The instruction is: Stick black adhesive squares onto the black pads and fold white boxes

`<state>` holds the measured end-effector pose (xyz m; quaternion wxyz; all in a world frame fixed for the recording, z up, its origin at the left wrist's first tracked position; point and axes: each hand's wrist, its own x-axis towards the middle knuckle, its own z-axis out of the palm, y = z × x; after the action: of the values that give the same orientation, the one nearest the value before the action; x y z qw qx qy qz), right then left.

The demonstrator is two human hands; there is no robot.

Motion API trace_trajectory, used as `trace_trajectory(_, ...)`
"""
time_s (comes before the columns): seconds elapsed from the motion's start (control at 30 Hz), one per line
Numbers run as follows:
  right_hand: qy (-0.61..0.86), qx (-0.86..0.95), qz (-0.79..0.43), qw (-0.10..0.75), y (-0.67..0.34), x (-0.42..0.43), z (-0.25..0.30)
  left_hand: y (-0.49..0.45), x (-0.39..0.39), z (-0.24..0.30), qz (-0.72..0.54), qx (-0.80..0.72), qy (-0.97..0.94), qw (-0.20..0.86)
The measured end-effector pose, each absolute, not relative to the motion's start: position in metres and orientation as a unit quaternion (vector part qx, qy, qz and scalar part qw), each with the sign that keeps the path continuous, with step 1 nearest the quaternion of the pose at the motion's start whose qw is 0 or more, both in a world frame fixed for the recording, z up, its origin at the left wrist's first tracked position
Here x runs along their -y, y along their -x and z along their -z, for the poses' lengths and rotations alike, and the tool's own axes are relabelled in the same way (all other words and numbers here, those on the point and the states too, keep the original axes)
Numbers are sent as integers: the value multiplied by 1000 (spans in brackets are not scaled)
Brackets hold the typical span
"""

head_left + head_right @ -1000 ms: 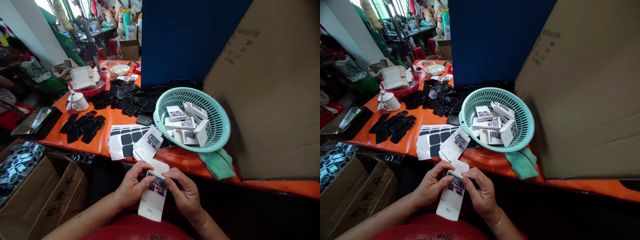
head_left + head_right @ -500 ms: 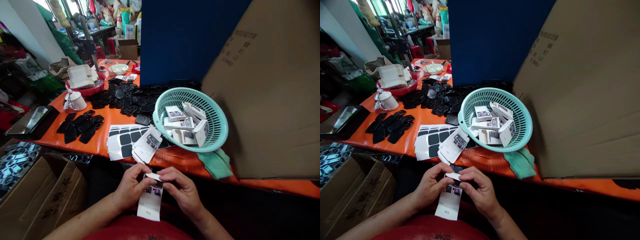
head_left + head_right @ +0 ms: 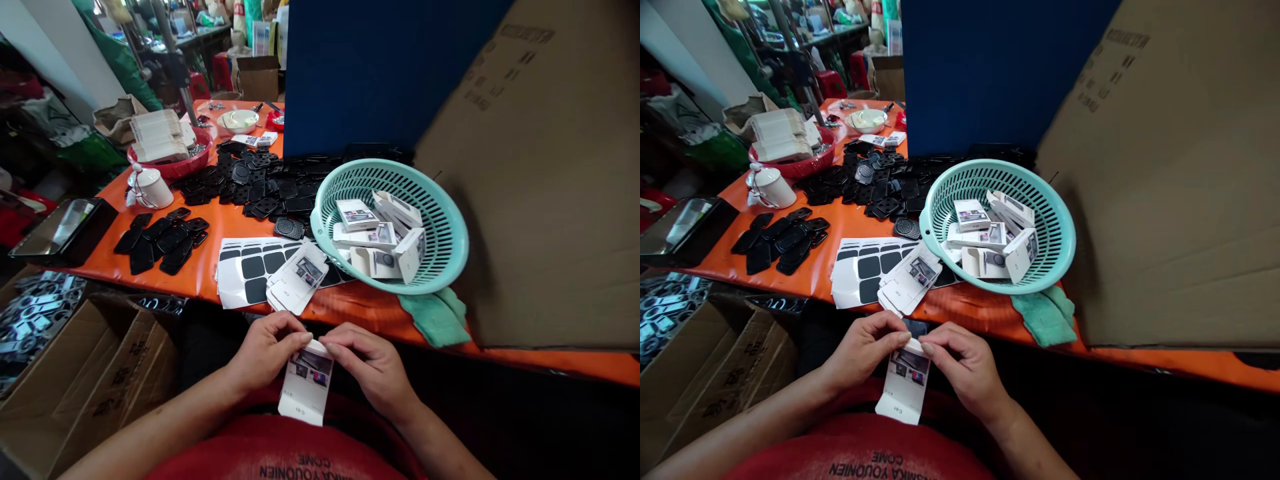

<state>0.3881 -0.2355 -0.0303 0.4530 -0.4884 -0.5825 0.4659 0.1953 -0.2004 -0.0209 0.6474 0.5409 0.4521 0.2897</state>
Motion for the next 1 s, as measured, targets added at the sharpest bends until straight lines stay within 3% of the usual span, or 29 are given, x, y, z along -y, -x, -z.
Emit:
trace_trajectory(0.3, 398, 723, -370, 427, -399, 252, 48, -196, 211, 34, -326, -375, -662, 561)
trace_trajectory(0.43, 455, 708, -302, 447, -403, 240, 29, -196, 189, 37, -344, -438, -728, 398)
trace_trajectory(0.6, 607, 530, -104, 583, -448, 185, -5, -203, 144, 43, -249, -530, -801, 123)
trace_trajectory(0.77, 620, 622, 191, 439, -473, 162, -19, -215, 134, 41, -115, -536, -836, 14)
trace_trajectory(0.83, 575, 677, 181, 422, -457, 172, -14, -215, 137, 40, -117, -533, -838, -18)
trace_trajectory(1.0, 499, 776, -8, 385, -399, 192, 15, -212, 142, 44, -163, -522, -836, -46)
